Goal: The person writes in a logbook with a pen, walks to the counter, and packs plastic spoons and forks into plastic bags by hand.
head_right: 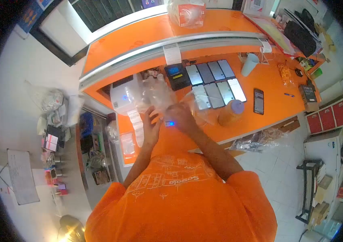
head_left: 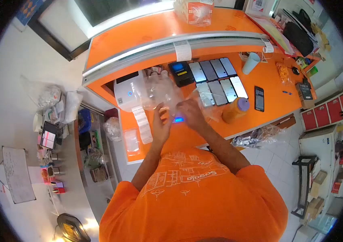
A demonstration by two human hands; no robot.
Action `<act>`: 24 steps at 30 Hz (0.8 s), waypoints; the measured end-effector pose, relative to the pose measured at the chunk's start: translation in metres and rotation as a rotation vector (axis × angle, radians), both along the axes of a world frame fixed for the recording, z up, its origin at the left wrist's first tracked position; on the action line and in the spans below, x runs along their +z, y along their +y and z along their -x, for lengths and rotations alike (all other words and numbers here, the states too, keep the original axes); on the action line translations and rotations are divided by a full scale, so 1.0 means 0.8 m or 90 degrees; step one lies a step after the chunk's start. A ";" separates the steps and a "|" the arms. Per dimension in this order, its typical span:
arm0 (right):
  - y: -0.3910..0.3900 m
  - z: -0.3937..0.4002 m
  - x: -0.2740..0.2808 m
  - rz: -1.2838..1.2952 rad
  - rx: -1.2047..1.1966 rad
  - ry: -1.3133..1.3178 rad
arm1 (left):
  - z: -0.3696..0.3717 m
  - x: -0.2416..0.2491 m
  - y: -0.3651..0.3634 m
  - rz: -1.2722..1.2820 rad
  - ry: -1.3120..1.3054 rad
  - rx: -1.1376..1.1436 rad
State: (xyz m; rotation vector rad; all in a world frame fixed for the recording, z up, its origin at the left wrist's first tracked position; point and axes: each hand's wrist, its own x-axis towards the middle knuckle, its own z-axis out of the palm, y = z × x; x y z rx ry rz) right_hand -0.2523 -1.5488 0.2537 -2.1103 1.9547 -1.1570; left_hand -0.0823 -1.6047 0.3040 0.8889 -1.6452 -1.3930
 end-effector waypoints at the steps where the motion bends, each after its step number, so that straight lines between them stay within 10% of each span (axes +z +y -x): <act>1: 0.007 -0.024 0.014 -0.003 0.063 -0.007 | 0.003 0.009 0.006 -0.076 0.065 0.005; 5: 0.041 -0.075 0.075 0.047 0.150 0.012 | -0.014 -0.008 -0.041 0.120 -0.006 0.029; 7: 0.063 -0.068 0.079 0.059 0.105 -0.040 | -0.031 -0.013 -0.065 -0.030 0.056 0.014; 12: 0.137 -0.054 0.047 0.004 -0.069 -0.130 | -0.053 -0.065 -0.087 0.394 -0.305 -0.176; 15: 0.203 -0.052 0.005 -0.018 -0.218 -0.250 | -0.061 -0.095 -0.056 0.274 -0.393 -0.088; 19: 0.275 -0.045 -0.011 0.109 -0.507 -0.314 | -0.040 -0.076 -0.023 0.375 -0.238 0.139; 24: 0.367 0.082 -0.043 0.060 -0.697 -0.181 | 0.027 -0.045 0.051 0.449 -0.132 -0.015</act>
